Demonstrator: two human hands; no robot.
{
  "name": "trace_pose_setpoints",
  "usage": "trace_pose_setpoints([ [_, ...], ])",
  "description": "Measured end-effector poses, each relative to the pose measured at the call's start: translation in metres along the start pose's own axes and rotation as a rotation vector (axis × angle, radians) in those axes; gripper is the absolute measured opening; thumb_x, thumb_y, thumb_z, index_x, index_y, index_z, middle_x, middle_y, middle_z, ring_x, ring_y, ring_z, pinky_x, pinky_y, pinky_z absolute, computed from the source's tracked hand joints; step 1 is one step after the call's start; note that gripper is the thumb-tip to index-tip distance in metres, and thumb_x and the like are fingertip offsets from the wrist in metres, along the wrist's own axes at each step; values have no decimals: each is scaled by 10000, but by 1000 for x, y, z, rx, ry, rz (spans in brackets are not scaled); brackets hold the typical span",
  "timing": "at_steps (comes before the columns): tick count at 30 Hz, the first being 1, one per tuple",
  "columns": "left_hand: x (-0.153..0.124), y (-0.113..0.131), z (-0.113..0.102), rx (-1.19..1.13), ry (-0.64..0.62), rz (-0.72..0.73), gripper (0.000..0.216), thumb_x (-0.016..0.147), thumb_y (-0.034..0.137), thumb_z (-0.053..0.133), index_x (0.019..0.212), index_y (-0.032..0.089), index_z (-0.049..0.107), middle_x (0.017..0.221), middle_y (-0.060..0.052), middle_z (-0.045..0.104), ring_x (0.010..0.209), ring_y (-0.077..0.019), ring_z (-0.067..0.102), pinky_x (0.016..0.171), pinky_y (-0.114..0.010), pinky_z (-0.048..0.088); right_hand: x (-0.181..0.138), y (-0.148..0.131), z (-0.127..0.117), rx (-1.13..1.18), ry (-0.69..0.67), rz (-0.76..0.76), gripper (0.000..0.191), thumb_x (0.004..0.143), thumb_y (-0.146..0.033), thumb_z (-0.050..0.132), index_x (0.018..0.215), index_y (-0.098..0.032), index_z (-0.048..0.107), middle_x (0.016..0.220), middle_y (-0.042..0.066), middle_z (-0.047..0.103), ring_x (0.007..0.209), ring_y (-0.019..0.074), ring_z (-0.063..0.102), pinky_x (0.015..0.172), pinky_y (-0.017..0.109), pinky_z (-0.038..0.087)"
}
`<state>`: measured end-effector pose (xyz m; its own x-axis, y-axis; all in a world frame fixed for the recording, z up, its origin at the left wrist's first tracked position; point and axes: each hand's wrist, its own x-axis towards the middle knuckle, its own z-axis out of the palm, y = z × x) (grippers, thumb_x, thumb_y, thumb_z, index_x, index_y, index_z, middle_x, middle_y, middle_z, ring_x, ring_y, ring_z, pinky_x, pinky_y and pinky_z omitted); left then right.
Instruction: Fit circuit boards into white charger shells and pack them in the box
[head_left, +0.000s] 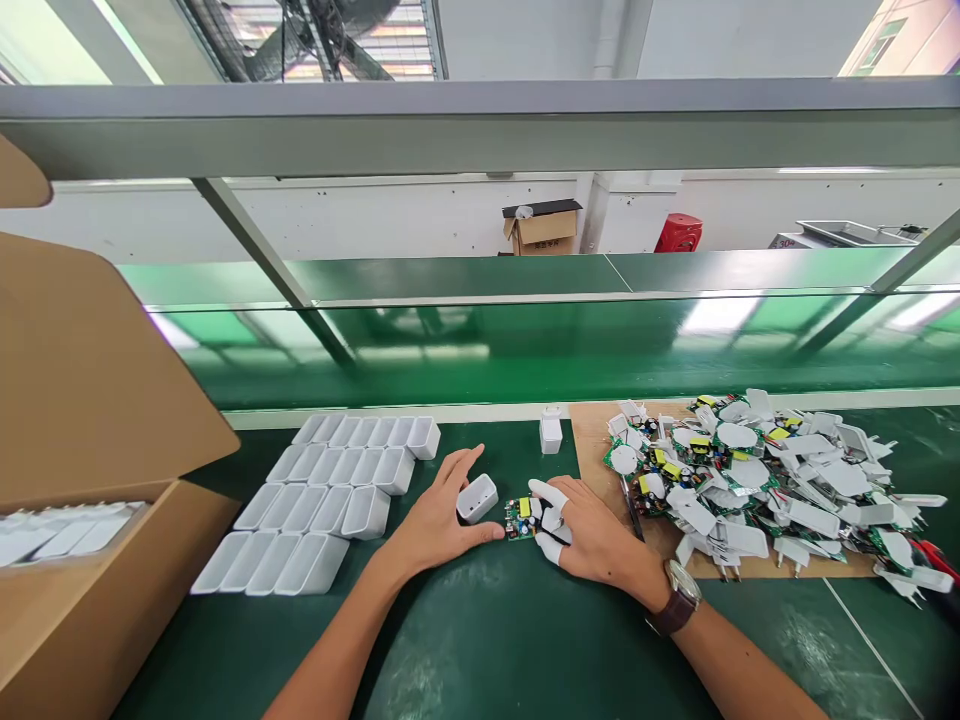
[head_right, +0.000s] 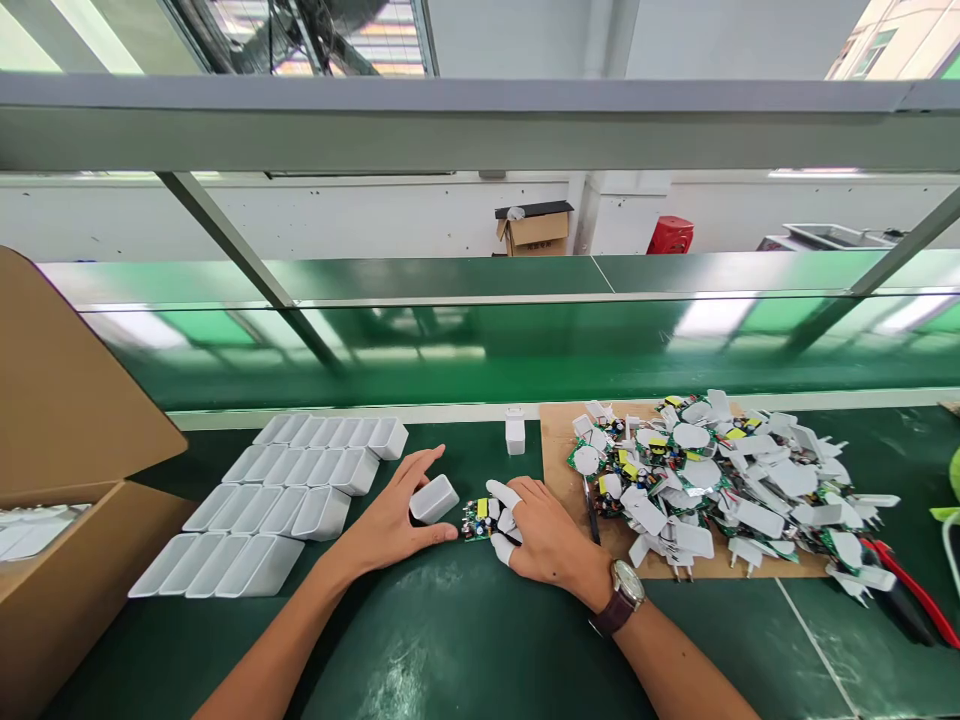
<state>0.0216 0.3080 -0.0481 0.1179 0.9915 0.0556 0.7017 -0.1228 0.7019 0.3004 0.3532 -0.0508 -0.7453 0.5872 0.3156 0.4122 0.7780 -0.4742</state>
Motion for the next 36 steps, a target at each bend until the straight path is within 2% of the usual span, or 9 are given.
trace_pose_setpoints([
  [2, -2, 2, -7, -82, -103, 7, 1126, 721, 505, 901, 1626, 320, 258, 1585, -139, 427, 981, -211, 655, 877, -398, 604, 2, -3, -1, 4, 65, 7, 711, 821, -81, 630, 1496, -185, 433, 1134, 122, 647, 1033, 293, 629, 893, 481, 594],
  [5, -2, 2, -6, -164, -200, 14, 881, 777, 434, 871, 1530, 291, 437, 1373, -96, 629, 910, -203, 654, 855, -390, 597, 4, -5, -2, -10, 199, 14, 737, 788, -68, 618, 1487, -207, 430, 1140, 118, 643, 1043, 298, 635, 881, 479, 601],
  [7, -1, 2, 0, -157, -149, 33, 693, 813, 382, 846, 1428, 281, 544, 1249, -72, 677, 989, -235, 657, 892, -406, 589, 5, -7, -4, -33, 310, -7, 721, 815, -70, 594, 1498, -217, 415, 1183, 127, 638, 1093, 306, 634, 907, 497, 599],
  [11, 0, 3, 17, -87, 77, 208, 684, 862, 216, 778, 1480, 322, 504, 1372, -91, 591, 1281, -285, 552, 1096, -482, 506, 3, -15, -9, -33, 458, -103, 682, 892, -72, 574, 1532, -209, 383, 1276, 145, 624, 1204, 305, 610, 994, 517, 579],
  [15, -1, 6, 27, -61, 118, 301, 785, 904, 113, 666, 1584, 367, 368, 1413, -101, 525, 1298, -259, 551, 1062, -418, 546, -1, -24, -9, -63, 431, -162, 696, 892, -45, 570, 1548, -185, 386, 1315, 156, 633, 1266, 308, 597, 1022, 501, 582],
  [18, -1, 6, 30, -29, 148, 357, 808, 915, 97, 635, 1604, 383, 325, 1398, -94, 526, 1288, -251, 561, 1068, -409, 550, -3, -26, -7, -101, 397, -191, 736, 855, -14, 523, 1561, -165, 383, 1312, 157, 649, 1265, 312, 602, 1020, 504, 589],
  [25, 2, 6, 32, 35, 180, 396, 791, 934, 117, 639, 1609, 370, 313, 1376, -108, 530, 1279, -269, 561, 1071, -450, 555, -3, -25, -8, -126, 369, -149, 789, 799, -27, 512, 1568, -149, 380, 1310, 164, 648, 1240, 315, 613, 1018, 489, 596],
  [36, 2, 14, 31, 98, 176, 438, 761, 950, 105, 618, 1600, 367, 320, 1345, -116, 548, 1261, -277, 567, 1053, -467, 559, -4, -22, -3, -72, 314, -145, 845, 792, -44, 513, 1603, -156, 300, 1319, 174, 626, 1234, 351, 589, 1011, 564, 580],
])
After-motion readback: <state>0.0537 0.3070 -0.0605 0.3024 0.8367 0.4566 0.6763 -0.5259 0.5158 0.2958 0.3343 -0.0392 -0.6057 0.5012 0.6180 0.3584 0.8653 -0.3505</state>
